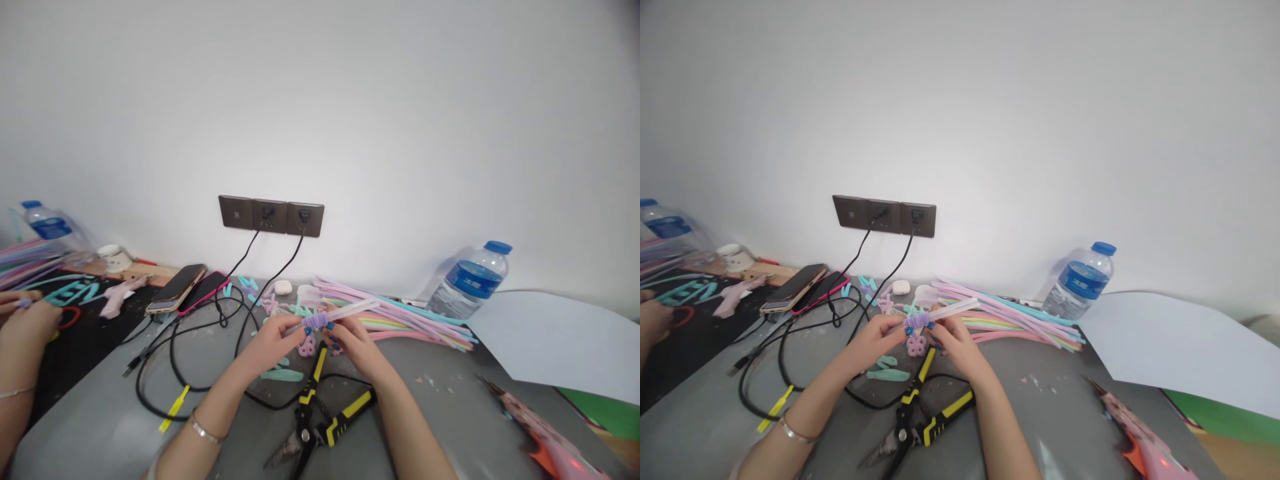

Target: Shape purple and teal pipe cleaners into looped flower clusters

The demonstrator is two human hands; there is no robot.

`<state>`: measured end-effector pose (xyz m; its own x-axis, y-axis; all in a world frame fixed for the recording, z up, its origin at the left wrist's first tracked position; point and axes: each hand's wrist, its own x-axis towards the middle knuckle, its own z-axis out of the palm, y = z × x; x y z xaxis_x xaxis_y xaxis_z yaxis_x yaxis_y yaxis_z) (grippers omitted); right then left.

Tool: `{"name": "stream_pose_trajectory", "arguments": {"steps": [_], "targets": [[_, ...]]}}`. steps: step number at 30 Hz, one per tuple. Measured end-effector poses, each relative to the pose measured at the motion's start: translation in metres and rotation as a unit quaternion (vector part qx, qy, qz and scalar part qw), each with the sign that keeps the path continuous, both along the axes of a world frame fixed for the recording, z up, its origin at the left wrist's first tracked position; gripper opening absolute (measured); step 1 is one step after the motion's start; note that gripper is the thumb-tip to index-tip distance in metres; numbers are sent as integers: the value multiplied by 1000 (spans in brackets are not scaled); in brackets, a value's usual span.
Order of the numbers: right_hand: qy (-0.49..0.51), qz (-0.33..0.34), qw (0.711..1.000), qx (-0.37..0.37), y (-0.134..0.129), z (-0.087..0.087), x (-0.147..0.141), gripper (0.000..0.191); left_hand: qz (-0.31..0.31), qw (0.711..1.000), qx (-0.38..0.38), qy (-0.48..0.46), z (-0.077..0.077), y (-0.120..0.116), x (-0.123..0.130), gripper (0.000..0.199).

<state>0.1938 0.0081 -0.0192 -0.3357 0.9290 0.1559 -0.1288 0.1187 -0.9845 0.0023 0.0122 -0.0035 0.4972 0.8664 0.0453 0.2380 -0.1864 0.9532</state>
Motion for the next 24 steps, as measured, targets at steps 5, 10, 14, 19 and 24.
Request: {"name": "stream_pose_trajectory", "arguments": {"steps": [5, 10, 14, 19, 24], "targets": [[-65, -8, 998, -7, -1, 0, 5, 17, 5, 1000, -28, 0, 1, 1, -3, 33], [-89, 9, 994, 64, -5, 8, 8, 17, 11, 996, -79, -31, 0, 3, -7, 39], [-95, 3, 992, 77, -3, 5, 9, 23, -10, 989, -130, -64, 0, 3, -8, 40], [-62, -24, 995, 78, 0, 1, 7, 30, -56, 984, -156, -67, 1, 0, -5, 39], [-23, -1, 998, 60, 0, 6, 6, 32, -78, 982, -159, -60, 4, -3, -3, 40]]}}
